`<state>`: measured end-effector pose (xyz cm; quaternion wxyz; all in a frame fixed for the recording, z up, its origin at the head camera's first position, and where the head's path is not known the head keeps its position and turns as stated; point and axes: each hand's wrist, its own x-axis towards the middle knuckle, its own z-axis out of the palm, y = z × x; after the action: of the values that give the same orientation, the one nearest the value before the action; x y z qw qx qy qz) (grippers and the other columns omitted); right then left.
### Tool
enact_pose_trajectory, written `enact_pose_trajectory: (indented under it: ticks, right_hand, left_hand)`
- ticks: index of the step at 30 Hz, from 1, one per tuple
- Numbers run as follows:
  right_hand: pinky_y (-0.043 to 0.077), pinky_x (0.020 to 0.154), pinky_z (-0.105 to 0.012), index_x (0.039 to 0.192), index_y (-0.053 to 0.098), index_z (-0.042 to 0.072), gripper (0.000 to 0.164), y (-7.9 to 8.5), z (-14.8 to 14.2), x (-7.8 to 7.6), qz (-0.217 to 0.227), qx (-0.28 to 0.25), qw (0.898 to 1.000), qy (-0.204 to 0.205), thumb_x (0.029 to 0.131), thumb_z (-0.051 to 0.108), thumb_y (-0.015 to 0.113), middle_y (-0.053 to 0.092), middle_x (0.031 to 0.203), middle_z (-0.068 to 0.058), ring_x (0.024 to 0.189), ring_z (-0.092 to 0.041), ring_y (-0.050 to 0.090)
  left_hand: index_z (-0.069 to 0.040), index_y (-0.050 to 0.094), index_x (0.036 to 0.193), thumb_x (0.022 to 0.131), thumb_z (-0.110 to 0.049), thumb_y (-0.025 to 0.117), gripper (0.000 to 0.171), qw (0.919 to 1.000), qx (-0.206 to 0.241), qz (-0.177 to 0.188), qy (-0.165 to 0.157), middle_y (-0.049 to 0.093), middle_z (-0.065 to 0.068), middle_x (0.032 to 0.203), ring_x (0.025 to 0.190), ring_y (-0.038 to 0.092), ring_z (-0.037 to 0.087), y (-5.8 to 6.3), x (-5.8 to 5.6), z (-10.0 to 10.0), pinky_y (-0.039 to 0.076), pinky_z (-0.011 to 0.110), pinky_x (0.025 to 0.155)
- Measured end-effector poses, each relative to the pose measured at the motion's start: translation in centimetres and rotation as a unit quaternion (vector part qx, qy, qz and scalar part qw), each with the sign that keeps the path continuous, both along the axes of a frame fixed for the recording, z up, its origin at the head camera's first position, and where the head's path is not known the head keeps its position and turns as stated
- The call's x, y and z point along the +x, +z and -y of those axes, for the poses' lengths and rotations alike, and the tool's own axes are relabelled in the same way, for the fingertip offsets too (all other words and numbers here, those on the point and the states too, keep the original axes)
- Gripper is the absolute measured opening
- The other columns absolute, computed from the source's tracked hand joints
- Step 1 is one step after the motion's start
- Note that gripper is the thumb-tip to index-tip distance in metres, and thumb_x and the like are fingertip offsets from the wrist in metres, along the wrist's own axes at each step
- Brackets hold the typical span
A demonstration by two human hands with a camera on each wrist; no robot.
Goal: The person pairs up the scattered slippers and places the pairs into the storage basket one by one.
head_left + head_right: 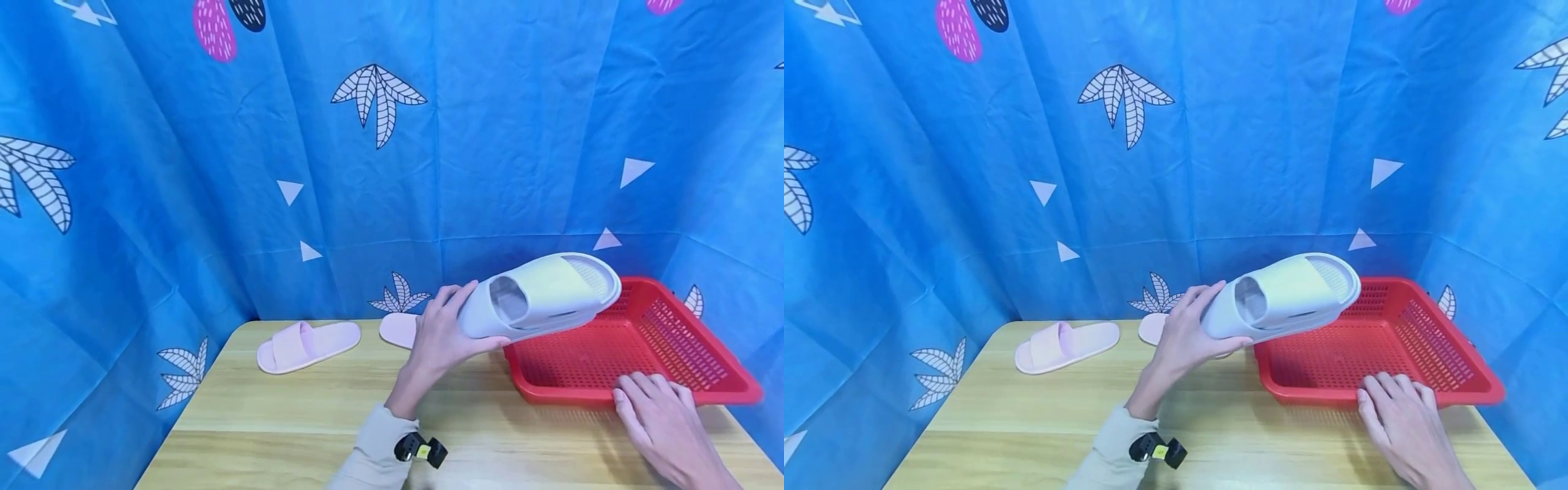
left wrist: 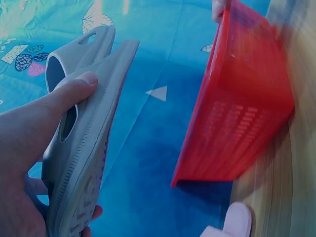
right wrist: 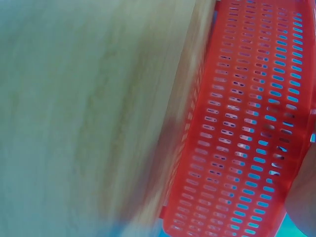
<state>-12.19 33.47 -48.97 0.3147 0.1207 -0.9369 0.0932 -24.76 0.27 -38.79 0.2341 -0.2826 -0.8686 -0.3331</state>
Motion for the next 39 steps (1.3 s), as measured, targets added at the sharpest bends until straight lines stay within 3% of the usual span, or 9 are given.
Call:
enact_pose_trajectory:
  ticks: [8, 12, 19, 27, 32, 39]
  right_hand:
    - [0.030, 0.080, -0.054, 0.101, 0.069, 0.008, 0.011, 0.1, 0.1, 0.0, 0.015, -0.003, 1.000, -0.002, 0.096, 0.015, 0.062, 0.066, 0.098, -0.011, 0.097, -0.031, 0.051]
    - [0.030, 0.080, -0.054, 0.102, 0.069, 0.008, 0.012, 0.1, 0.1, -0.1, 0.017, 0.000, 1.000, 0.000, 0.096, 0.017, 0.063, 0.067, 0.100, -0.013, 0.097, -0.032, 0.051]
    - [0.029, 0.079, -0.052, 0.099, 0.067, 0.012, 0.005, 0.2, 0.0, 0.1, 0.001, -0.006, 1.000, 0.012, 0.096, 0.015, 0.064, 0.064, 0.096, -0.005, 0.094, -0.028, 0.050]
    - [0.029, 0.080, -0.052, 0.100, 0.068, 0.011, 0.008, 0.5, -0.1, 0.4, 0.015, -0.005, 1.000, -0.002, 0.097, 0.015, 0.063, 0.063, 0.095, -0.004, 0.094, -0.027, 0.049]
    - [0.029, 0.079, -0.050, 0.096, 0.068, 0.014, 0.005, 0.7, 0.2, 0.4, 0.020, 0.000, 1.000, -0.009, 0.096, 0.015, 0.063, 0.062, 0.093, -0.001, 0.093, -0.026, 0.050]
    - [0.030, 0.081, -0.051, 0.096, 0.068, 0.015, 0.004, 0.5, 0.8, 0.6, 0.053, -0.004, 0.998, -0.026, 0.096, 0.017, 0.064, 0.062, 0.093, 0.000, 0.094, -0.026, 0.050]
  left_hand:
    - [-0.031, 0.054, 0.148, 0.071, -0.057, 0.086, 0.088, 0.9954, -0.010, 0.083, -0.045, 0.060, -0.002, 0.133, 0.116, 0.055, 0.012, 0.1, 0.1, -3.3, 0.048, 0.032, 0.082]
    - [-0.034, 0.051, 0.149, 0.070, -0.054, 0.086, 0.089, 0.9930, -0.020, 0.108, -0.044, 0.057, -0.005, 0.134, 0.117, 0.052, 0.011, -0.1, 0.5, -4.9, 0.048, 0.032, 0.083]
    - [-0.034, 0.049, 0.151, 0.070, -0.055, 0.085, 0.092, 0.9952, -0.036, 0.088, -0.024, 0.050, -0.005, 0.134, 0.114, 0.049, 0.009, 0.1, 0.7, -7.4, 0.045, 0.027, 0.077]
    - [-0.033, 0.056, 0.146, 0.073, -0.064, 0.082, 0.084, 0.9947, -0.081, 0.060, -0.017, 0.058, -0.010, 0.130, 0.114, 0.052, 0.003, -0.1, 0.6, -9.8, 0.041, 0.019, 0.073]
    - [-0.034, 0.060, 0.143, 0.072, -0.071, 0.079, 0.083, 0.9944, -0.099, 0.036, 0.003, 0.061, -0.012, 0.129, 0.111, 0.053, 0.000, -0.9, 0.5, -11.1, 0.037, 0.015, 0.068]
    - [-0.035, 0.061, 0.141, 0.069, -0.075, 0.079, 0.084, 0.9913, -0.125, 0.035, 0.027, 0.061, -0.010, 0.125, 0.105, 0.055, 0.005, -2.6, 0.8, -12.5, 0.037, 0.019, 0.072]
